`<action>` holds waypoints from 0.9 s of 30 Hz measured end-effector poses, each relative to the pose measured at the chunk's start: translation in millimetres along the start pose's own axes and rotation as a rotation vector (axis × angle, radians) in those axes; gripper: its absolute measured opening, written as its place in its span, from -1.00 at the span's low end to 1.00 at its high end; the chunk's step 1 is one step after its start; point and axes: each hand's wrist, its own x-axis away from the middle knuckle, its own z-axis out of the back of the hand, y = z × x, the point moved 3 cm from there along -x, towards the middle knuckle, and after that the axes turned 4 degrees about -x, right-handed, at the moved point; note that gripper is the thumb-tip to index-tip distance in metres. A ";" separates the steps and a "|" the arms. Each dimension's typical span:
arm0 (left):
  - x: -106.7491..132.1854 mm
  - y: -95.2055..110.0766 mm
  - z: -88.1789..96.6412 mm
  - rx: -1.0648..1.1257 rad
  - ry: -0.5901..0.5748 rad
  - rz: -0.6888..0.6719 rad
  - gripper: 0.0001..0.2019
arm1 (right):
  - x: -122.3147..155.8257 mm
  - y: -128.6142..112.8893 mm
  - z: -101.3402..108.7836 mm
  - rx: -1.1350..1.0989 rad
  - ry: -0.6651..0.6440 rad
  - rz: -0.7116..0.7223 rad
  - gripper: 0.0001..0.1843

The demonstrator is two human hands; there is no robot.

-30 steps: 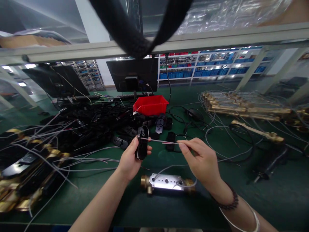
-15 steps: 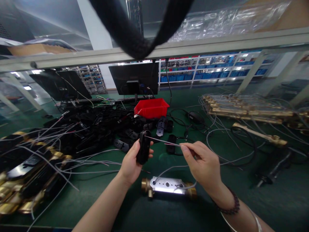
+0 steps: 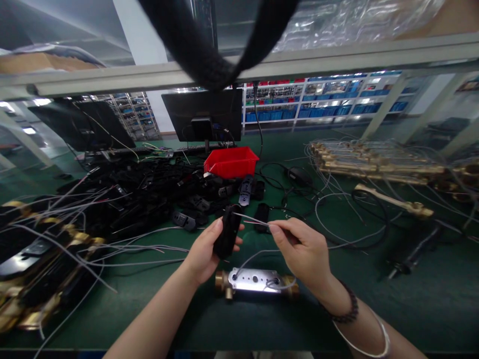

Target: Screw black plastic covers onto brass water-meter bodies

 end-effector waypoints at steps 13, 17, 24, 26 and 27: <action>2.7 -6.4 -4.5 -0.090 -0.124 -0.026 -0.59 | 3.0 1.1 -4.7 -0.004 -0.018 -0.002 -0.85; 3.1 -7.7 -5.1 -0.078 -0.145 -0.009 -0.58 | 4.3 2.0 -5.0 0.033 0.017 0.029 -0.87; 3.4 -9.2 -5.1 -0.037 -0.164 0.048 -0.58 | 6.5 -2.0 -3.6 0.096 0.081 0.150 -0.92; 3.7 -9.4 -5.6 -0.035 -0.167 0.055 -0.58 | 6.9 -2.7 -3.8 0.114 0.095 0.177 -0.93; 3.9 -9.3 -5.9 -0.035 -0.168 0.055 -0.58 | 7.1 -2.8 -3.9 0.123 0.100 0.185 -0.93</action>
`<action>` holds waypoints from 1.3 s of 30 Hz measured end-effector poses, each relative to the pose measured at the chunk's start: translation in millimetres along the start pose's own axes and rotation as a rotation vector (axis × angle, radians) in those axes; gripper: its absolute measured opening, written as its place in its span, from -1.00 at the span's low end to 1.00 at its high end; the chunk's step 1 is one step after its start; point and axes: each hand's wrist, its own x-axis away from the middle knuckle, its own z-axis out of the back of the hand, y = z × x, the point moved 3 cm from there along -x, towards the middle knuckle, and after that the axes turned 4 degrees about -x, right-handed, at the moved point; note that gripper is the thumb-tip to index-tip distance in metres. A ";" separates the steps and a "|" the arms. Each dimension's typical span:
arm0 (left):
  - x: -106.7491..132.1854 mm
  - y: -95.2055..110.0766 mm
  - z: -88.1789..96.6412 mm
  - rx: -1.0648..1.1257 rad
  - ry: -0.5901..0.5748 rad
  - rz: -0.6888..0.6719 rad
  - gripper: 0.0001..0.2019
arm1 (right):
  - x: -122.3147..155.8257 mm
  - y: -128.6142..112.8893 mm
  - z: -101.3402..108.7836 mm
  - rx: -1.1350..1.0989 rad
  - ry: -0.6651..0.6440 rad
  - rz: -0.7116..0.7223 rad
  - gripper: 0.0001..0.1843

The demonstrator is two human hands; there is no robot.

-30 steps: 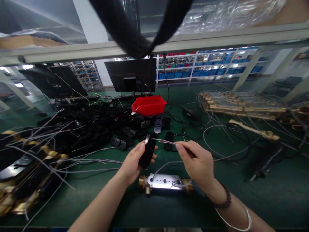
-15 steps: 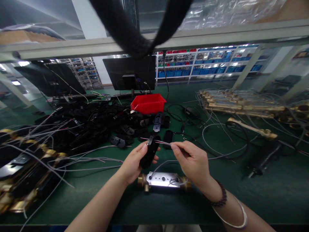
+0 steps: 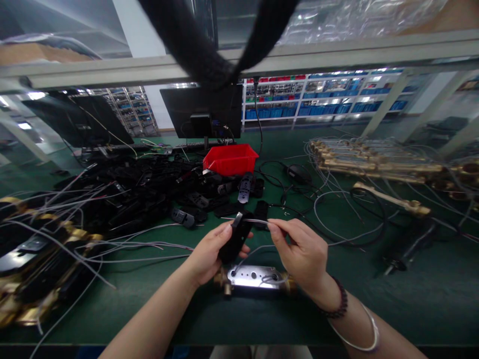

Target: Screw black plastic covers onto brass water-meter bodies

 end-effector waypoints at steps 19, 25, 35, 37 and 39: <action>0.2 -1.1 -3.3 -0.689 0.079 -0.316 -0.57 | 20.5 10.7 -33.1 -0.627 -0.120 -0.728 -0.74; -3.4 8.4 -9.0 -0.985 0.113 -0.529 -0.64 | 4.8 24.4 -24.5 -0.684 -0.109 -0.689 -0.80; -3.6 35.7 -51.0 -1.348 0.162 -0.532 -0.70 | -19.3 34.8 10.2 -0.478 0.057 -0.373 -0.86; -3.2 40.0 -53.0 -1.354 0.107 -0.439 -0.72 | -21.0 62.7 25.7 -0.544 0.328 -0.596 -0.80; -3.3 44.2 -52.5 -1.314 0.020 -0.348 -0.73 | -20.7 86.2 38.4 -0.609 0.566 -0.756 -0.71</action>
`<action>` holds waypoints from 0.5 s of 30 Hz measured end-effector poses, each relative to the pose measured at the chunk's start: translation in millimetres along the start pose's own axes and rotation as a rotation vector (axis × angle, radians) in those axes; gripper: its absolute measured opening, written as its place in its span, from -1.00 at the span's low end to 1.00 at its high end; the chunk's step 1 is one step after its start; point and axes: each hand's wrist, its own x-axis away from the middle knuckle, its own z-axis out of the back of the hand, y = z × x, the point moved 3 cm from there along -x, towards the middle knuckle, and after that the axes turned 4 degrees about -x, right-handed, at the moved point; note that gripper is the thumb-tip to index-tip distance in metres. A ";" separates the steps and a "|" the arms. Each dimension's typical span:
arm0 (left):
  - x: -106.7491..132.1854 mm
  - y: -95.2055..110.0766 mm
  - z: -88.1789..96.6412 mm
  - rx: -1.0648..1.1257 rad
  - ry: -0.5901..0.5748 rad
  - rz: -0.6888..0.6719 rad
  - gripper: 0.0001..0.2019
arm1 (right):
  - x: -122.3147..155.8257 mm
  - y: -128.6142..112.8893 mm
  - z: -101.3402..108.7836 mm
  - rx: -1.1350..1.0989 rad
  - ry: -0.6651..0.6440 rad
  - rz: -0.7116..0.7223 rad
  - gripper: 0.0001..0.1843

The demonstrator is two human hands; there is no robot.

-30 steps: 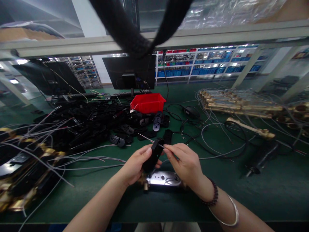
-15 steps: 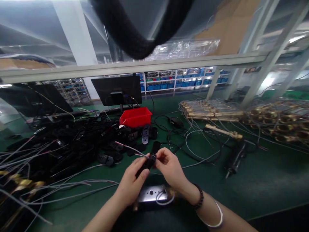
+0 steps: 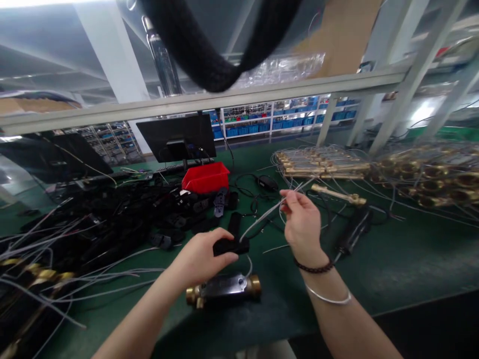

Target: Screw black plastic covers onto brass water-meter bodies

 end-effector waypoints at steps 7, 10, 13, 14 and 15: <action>-11.1 14.3 16.4 0.013 0.002 -0.143 -0.81 | 39.0 -6.4 -33.7 0.127 -1.036 -0.241 -0.56; -9.6 16.2 17.9 0.081 0.048 -0.129 -0.79 | 52.1 -12.4 -37.4 0.213 -1.088 -0.182 -0.61; -0.3 3.2 14.0 0.254 0.169 -0.061 -0.59 | 41.3 -8.5 -29.6 0.232 -0.956 -0.253 -0.63; 3.5 -3.3 10.0 0.280 0.186 -0.018 -0.54 | 36.5 -6.4 -26.5 0.202 -0.917 -0.307 -0.60; 7.3 -9.6 4.4 0.280 0.173 0.031 -0.52 | 32.4 -4.8 -24.0 0.165 -0.886 -0.359 -0.58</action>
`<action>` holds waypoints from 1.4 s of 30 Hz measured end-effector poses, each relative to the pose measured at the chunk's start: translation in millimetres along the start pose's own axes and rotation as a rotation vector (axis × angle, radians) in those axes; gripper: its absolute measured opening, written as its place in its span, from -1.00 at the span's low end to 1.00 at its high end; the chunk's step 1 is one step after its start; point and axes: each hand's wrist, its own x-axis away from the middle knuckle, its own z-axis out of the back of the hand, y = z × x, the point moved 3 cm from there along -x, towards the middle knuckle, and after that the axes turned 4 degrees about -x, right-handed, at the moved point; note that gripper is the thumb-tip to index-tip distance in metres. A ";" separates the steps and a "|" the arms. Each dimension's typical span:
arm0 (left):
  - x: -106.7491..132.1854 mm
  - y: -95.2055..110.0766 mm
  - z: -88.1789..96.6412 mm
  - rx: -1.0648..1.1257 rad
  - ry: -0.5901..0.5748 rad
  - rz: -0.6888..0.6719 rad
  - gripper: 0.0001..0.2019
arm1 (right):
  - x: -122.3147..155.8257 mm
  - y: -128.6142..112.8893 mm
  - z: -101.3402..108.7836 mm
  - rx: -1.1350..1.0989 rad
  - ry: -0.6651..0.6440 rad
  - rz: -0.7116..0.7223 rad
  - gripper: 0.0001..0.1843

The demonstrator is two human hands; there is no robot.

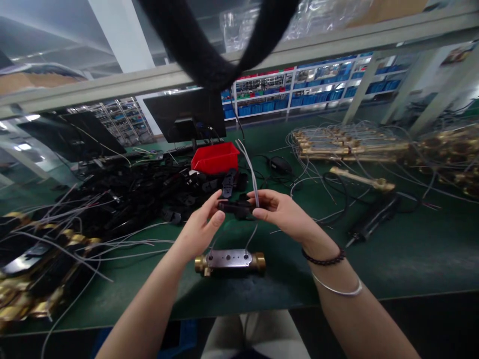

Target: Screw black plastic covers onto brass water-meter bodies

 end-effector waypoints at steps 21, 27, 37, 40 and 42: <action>33.2 15.3 -55.0 -0.168 0.090 -0.116 -0.89 | 60.3 12.7 -13.2 -0.519 0.195 0.020 -0.65; 33.2 9.6 -57.8 -0.313 0.121 -0.146 -0.93 | 63.9 28.6 -25.7 -0.551 0.268 -0.031 -0.49; 30.7 9.6 -57.4 -0.503 -0.098 -0.170 -0.72 | 64.1 33.2 -34.3 -0.543 0.311 -0.027 -0.54; 29.7 7.9 -59.8 -0.497 -0.121 -0.169 -0.76 | 65.9 35.7 -38.4 -0.447 0.285 -0.049 -0.51; 32.4 4.2 -55.6 -0.471 -0.113 -0.171 -0.77 | 66.7 37.6 -36.5 -0.427 0.299 -0.057 -0.52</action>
